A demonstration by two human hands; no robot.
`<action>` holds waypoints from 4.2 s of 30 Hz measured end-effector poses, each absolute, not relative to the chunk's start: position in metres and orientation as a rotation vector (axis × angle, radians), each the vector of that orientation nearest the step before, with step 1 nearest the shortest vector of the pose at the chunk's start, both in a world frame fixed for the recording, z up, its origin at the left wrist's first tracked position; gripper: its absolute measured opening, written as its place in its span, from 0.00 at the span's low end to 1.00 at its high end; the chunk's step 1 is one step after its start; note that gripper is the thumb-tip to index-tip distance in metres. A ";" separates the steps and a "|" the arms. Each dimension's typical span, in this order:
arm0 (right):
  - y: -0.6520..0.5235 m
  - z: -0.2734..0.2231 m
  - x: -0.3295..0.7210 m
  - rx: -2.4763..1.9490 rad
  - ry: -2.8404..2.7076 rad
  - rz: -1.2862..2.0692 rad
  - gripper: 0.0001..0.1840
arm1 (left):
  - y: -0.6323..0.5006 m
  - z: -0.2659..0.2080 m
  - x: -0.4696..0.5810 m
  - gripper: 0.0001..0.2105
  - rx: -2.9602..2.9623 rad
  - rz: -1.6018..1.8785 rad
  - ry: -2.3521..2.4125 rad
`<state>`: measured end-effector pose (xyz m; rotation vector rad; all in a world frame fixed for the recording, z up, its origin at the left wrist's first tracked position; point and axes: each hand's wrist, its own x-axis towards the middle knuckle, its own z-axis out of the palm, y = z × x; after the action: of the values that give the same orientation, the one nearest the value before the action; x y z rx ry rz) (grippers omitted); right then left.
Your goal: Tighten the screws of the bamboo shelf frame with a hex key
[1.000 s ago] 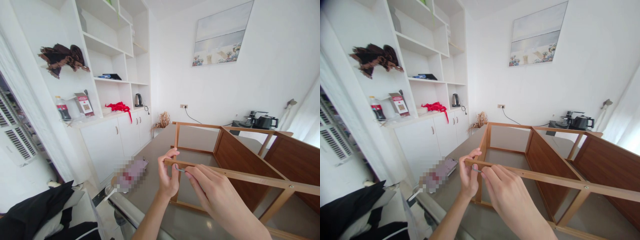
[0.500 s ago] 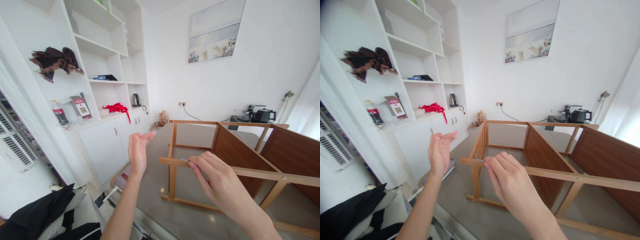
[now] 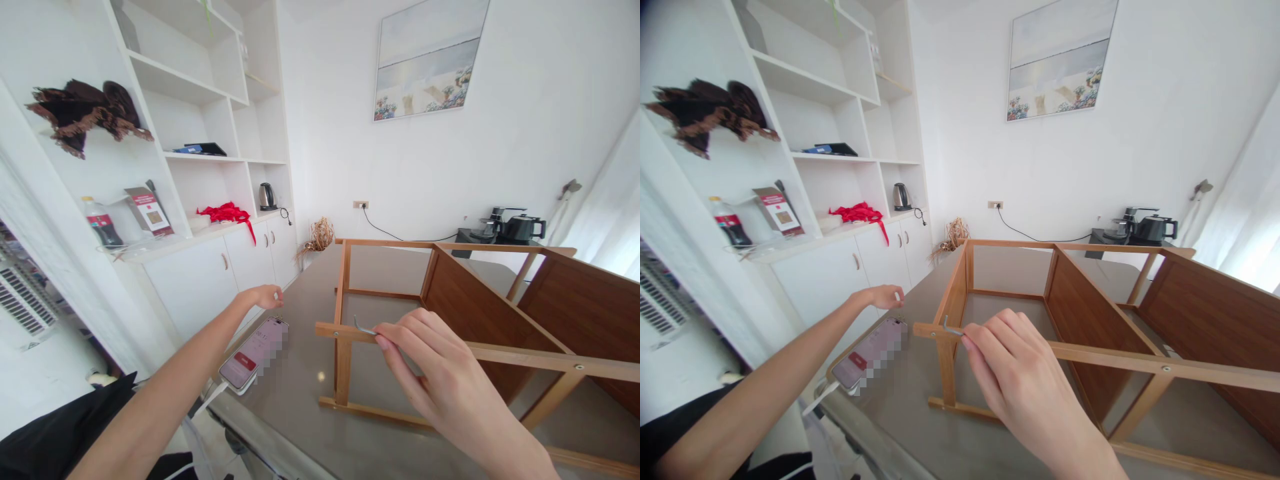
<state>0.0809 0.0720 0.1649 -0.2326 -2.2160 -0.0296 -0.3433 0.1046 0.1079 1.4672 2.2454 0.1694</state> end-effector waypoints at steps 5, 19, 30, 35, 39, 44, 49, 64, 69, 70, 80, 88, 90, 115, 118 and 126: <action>0.073 0.167 0.085 -0.221 -2.183 -0.020 0.09 | 0.114 0.090 -0.353 0.18 1.319 -0.195 2.257; 0.077 0.168 0.084 -0.208 -2.176 -0.060 0.08 | 0.132 0.083 -0.341 0.18 1.340 -0.312 2.330; 0.066 0.164 0.070 -0.158 -2.348 -0.147 0.12 | 0.090 0.153 -0.289 0.20 1.695 0.772 2.390; 0.065 0.157 0.064 -0.172 -2.372 -0.240 0.13 | 0.051 0.172 -0.186 0.17 1.773 1.454 1.423; 0.064 0.154 0.063 -0.166 -2.382 -0.280 0.14 | 0.036 0.167 -0.147 0.15 1.721 1.587 1.253; 0.066 0.151 0.061 -0.151 -2.357 -0.342 0.14 | 0.040 0.156 -0.141 0.16 1.629 1.651 1.134; 0.065 0.150 0.061 -0.161 -2.365 -0.344 0.14 | 0.043 0.154 -0.137 0.18 1.549 1.712 1.106; 0.065 0.148 0.062 -0.212 -2.370 -0.380 0.15 | 0.051 0.141 -0.127 0.18 1.405 1.943 1.066; 0.062 0.151 0.062 -0.262 -2.369 -0.385 0.17 | 0.049 0.144 -0.126 0.18 1.440 1.913 1.096; 0.062 0.152 0.062 -0.270 -2.371 -0.372 0.17 | 0.049 0.145 -0.126 0.18 1.440 1.912 1.107; 0.059 0.148 0.063 -0.319 -2.410 -0.279 0.12 | 0.048 0.142 -0.125 0.17 1.370 1.912 1.084; 0.055 0.155 0.062 -0.377 -2.462 -0.275 0.11 | 0.051 0.142 -0.124 0.17 1.329 1.956 1.037; 0.054 0.159 0.062 -0.382 -2.480 -0.293 0.12 | 0.051 0.141 -0.124 0.16 1.318 1.966 1.018; 0.025 0.258 0.031 -0.358 -3.140 -0.999 0.12 | 0.054 0.137 -0.127 0.13 1.281 1.977 0.951; 0.026 0.257 0.032 -0.381 -3.117 -1.004 0.13 | 0.055 0.137 -0.127 0.13 1.268 1.994 0.938; 0.035 0.232 0.045 -0.445 -2.908 -0.836 0.13 | 0.056 0.135 -0.129 0.14 1.292 1.978 0.972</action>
<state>0.0446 0.0354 0.2316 -0.4449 -2.9081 -0.8357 -0.1292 0.0563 0.1352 1.2923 0.9724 1.9784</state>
